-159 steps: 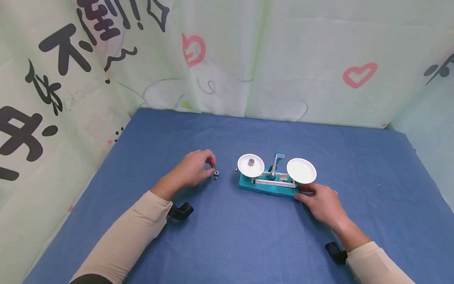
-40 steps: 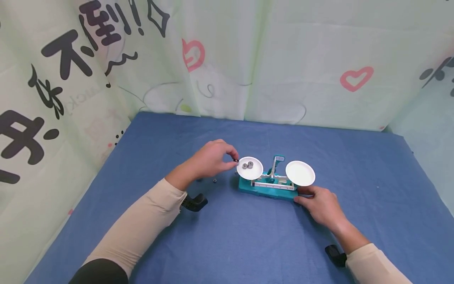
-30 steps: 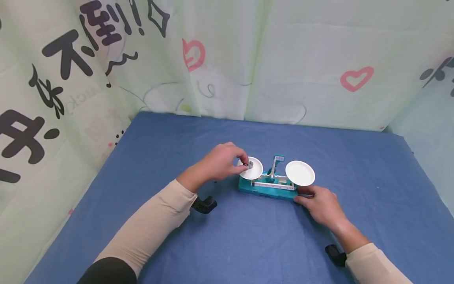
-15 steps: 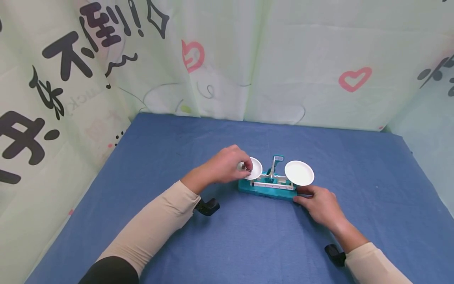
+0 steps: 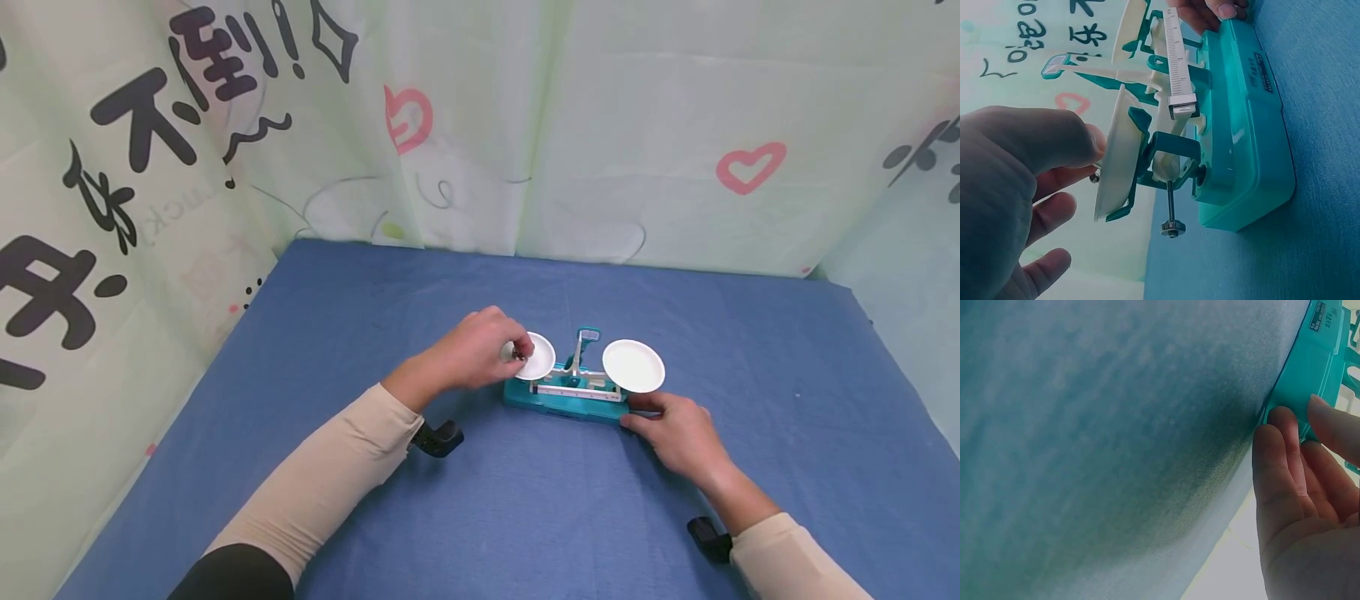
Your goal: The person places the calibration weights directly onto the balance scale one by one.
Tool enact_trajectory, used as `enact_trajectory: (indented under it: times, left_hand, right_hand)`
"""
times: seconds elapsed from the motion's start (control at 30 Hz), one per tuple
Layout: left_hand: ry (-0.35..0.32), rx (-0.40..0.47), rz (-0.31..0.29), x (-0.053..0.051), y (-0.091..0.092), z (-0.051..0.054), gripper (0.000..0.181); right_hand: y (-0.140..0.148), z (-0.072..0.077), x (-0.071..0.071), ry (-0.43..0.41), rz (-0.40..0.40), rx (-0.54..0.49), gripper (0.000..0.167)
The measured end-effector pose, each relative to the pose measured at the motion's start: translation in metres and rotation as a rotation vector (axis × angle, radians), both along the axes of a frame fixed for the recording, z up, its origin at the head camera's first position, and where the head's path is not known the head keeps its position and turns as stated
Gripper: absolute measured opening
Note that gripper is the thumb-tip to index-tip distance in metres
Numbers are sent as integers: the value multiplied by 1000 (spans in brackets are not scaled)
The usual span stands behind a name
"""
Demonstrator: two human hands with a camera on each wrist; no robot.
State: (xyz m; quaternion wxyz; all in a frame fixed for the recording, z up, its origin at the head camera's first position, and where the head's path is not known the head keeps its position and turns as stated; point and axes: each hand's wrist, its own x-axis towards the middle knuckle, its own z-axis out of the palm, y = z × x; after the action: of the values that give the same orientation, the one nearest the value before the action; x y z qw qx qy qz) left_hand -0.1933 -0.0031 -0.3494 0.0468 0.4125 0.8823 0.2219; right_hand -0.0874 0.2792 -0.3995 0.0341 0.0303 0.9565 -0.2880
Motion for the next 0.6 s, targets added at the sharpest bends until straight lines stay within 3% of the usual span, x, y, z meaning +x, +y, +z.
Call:
enact_trajectory:
  times: [0.6]
  left_hand:
    - [-21, 4, 57, -1, -11, 3, 22]
  right_hand:
    - [1, 1, 0, 8, 10, 13, 36]
